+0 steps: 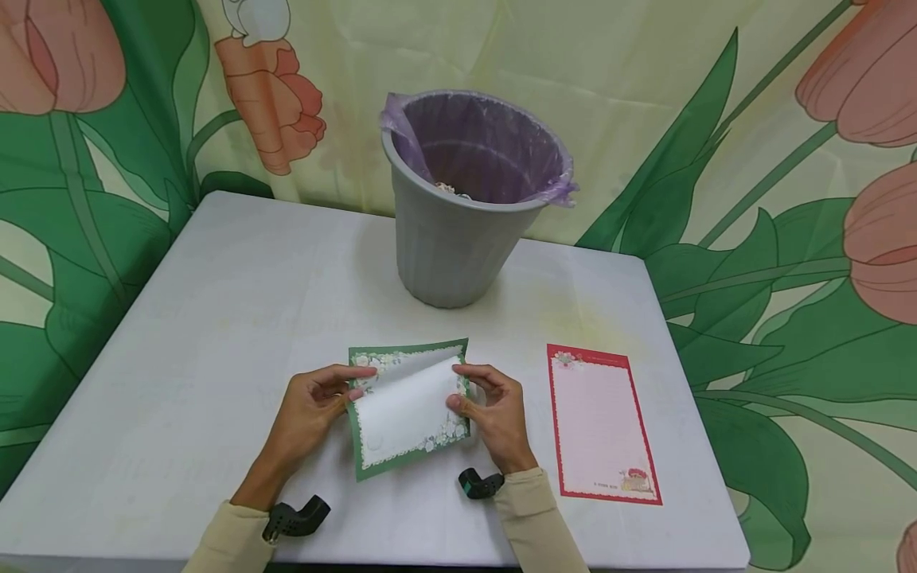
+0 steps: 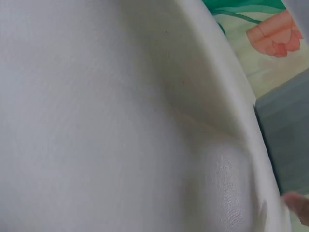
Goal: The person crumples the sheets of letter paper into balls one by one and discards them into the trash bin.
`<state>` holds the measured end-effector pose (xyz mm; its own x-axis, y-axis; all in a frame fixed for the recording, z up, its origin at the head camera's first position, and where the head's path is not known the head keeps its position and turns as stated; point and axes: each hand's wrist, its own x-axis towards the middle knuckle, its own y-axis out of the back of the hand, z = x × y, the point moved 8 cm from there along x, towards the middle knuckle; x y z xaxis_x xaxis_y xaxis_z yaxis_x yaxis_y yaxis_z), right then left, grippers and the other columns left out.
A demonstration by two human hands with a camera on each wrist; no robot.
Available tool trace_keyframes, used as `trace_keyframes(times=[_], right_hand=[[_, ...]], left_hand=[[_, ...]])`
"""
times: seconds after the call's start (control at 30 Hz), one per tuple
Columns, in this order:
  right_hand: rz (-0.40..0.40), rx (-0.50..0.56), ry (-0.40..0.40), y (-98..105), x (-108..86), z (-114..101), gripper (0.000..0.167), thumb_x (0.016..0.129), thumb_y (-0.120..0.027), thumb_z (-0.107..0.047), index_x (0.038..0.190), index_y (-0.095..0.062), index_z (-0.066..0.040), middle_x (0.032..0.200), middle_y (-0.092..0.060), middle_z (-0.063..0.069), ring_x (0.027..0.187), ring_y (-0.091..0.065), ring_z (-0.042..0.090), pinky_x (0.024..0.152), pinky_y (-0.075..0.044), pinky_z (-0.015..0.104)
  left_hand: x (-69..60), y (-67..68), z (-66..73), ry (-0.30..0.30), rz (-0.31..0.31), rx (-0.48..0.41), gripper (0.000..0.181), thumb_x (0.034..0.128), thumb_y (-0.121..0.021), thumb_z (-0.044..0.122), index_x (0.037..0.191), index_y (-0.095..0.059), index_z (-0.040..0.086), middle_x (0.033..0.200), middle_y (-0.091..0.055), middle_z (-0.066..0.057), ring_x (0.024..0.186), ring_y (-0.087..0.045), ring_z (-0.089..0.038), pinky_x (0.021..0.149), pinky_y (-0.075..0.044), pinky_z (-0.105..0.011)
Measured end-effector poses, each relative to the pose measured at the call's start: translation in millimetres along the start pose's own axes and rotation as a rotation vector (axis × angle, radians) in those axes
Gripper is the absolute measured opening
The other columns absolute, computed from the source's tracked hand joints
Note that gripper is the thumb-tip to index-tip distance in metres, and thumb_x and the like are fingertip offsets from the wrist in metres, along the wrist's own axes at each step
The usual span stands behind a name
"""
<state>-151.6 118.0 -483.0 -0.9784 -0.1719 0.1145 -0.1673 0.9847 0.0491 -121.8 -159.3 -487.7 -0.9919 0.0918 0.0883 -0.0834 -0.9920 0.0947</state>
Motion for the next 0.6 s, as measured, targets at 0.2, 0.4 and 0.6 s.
trace_keyframes(times=[0.2,0.4,0.6], right_hand=[[0.074,0.077,-0.031,1.9,3.5,4.3,0.038,0.082,-0.088,0.003,0.117,-0.074,0.002,0.113,-0.081,0.011,0.127,-0.070,0.027,0.122,-0.044,0.035],[0.105,0.083,-0.023,0.2,5.6,4.2,0.037,0.081,-0.089,0.004,0.115,-0.074,0.003,0.111,-0.080,0.012,0.114,-0.075,0.022,0.107,-0.057,0.033],[0.135,0.077,-0.006,-0.5,7.4,4.4,0.034,0.081,-0.089,0.004,0.112,-0.076,0.003,0.109,-0.079,0.012,0.104,-0.075,0.019,0.102,-0.059,0.032]], left_hand=[[-1.5,-3.9,2.6,-0.004,-0.042,-0.022,0.025,0.1045,-0.067,0.007,0.127,-0.076,0.013,0.134,-0.074,-0.007,0.106,-0.069,-0.005,0.078,-0.061,-0.024],[-1.6,-4.9,4.2,-0.024,-0.044,-0.027,0.026,0.1111,-0.056,0.014,0.130,-0.075,0.011,0.133,-0.074,-0.008,0.094,-0.065,-0.009,0.071,-0.061,-0.033],[-4.5,-5.2,6.4,-0.039,-0.041,-0.027,0.027,0.1090,-0.059,0.009,0.132,-0.073,0.008,0.134,-0.073,0.001,0.108,-0.066,-0.003,0.079,-0.059,-0.026]])
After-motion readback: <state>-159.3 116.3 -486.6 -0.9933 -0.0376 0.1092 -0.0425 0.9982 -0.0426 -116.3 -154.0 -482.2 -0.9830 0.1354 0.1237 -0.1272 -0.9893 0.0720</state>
